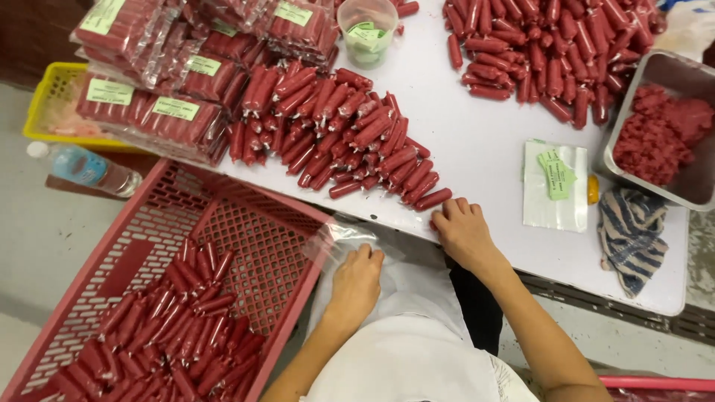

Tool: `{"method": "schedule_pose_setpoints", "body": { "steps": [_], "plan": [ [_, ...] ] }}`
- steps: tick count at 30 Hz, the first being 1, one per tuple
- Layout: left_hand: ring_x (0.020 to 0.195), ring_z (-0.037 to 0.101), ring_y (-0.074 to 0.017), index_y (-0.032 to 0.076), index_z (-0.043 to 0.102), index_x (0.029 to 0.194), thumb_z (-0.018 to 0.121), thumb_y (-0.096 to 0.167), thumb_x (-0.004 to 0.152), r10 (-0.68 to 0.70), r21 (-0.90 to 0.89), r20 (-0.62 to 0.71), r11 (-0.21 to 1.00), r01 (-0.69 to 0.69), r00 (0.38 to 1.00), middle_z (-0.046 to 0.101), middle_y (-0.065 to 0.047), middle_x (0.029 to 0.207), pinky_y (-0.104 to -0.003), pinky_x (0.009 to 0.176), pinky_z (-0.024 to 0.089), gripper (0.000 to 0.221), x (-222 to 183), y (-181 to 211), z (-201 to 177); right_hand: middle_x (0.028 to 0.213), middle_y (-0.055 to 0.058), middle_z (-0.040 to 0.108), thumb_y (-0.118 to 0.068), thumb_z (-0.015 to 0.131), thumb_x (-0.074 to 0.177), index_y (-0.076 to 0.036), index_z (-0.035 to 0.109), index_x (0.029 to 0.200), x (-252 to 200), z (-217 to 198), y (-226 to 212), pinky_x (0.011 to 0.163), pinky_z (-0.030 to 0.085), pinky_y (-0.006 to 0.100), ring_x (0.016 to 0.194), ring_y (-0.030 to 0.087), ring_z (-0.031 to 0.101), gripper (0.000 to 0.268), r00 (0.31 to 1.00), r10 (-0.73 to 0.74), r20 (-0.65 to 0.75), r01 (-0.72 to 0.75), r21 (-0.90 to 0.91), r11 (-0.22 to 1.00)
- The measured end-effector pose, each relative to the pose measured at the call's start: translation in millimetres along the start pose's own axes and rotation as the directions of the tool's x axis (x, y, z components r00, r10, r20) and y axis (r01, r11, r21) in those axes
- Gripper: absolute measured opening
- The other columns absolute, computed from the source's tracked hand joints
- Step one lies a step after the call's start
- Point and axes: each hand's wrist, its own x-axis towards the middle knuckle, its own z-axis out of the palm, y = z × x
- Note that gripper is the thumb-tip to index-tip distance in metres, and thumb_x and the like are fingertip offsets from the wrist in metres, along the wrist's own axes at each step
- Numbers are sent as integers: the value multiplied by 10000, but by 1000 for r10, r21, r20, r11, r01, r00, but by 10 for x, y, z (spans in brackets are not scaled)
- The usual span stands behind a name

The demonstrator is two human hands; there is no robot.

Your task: Manually packaging small red sausages into plastic bags on a production table.

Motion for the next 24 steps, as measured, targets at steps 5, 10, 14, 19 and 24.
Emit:
{"method": "schedule_pose_setpoints", "body": {
  "steps": [5, 10, 14, 19, 24],
  "plan": [
    [906, 698, -392, -19, 523, 1394, 599, -112, 863, 49, -222, 310, 975, 22, 950, 630, -215, 1056, -487, 749, 581, 545, 246, 111, -186, 878, 174, 665, -189, 657, 874, -141, 529, 1275, 368, -857, -83, 598, 542, 478, 696, 368, 717, 423, 480, 632, 609, -852, 496, 170],
    [917, 688, -462, -67, 302, 1539, 560, -82, 886, 63, -301, 382, 952, 59, 922, 636, -303, 1085, -585, 780, 554, 703, 623, 153, -51, 1045, 206, 560, -58, 663, 883, 18, 439, 1477, 555, -518, -53, 664, 636, 478, 875, 326, 654, 640, 307, 652, 693, -726, 614, -311],
    [851, 707, -400, -101, 369, 1496, 534, -21, 900, 79, -311, 379, 949, 46, 922, 640, -251, 1012, -531, 703, 583, 623, 836, 96, 262, 1113, 262, 576, -72, 696, 914, 103, 579, 1315, 792, -465, -81, 660, 680, 467, 820, 347, 721, 453, 291, 597, 747, -720, 582, -378],
    [884, 709, -452, -63, 414, 1469, 556, 11, 898, 84, -335, 365, 941, 46, 927, 639, -255, 1038, -572, 721, 578, 593, 819, 19, 312, 1100, 231, 593, -101, 697, 944, 67, 560, 1281, 759, -343, -55, 604, 675, 420, 780, 324, 716, 401, 341, 591, 731, -739, 597, -312],
    [989, 679, -522, 18, 351, 1409, 524, 43, 930, -1, -386, 381, 908, 161, 924, 614, -270, 1106, -623, 824, 552, 510, 799, 70, 144, 1014, 184, 609, -135, 557, 1048, 28, 506, 1367, 892, -308, 8, 515, 648, 357, 686, 281, 708, 362, 347, 614, 709, -686, 638, -349]
  ]
}}
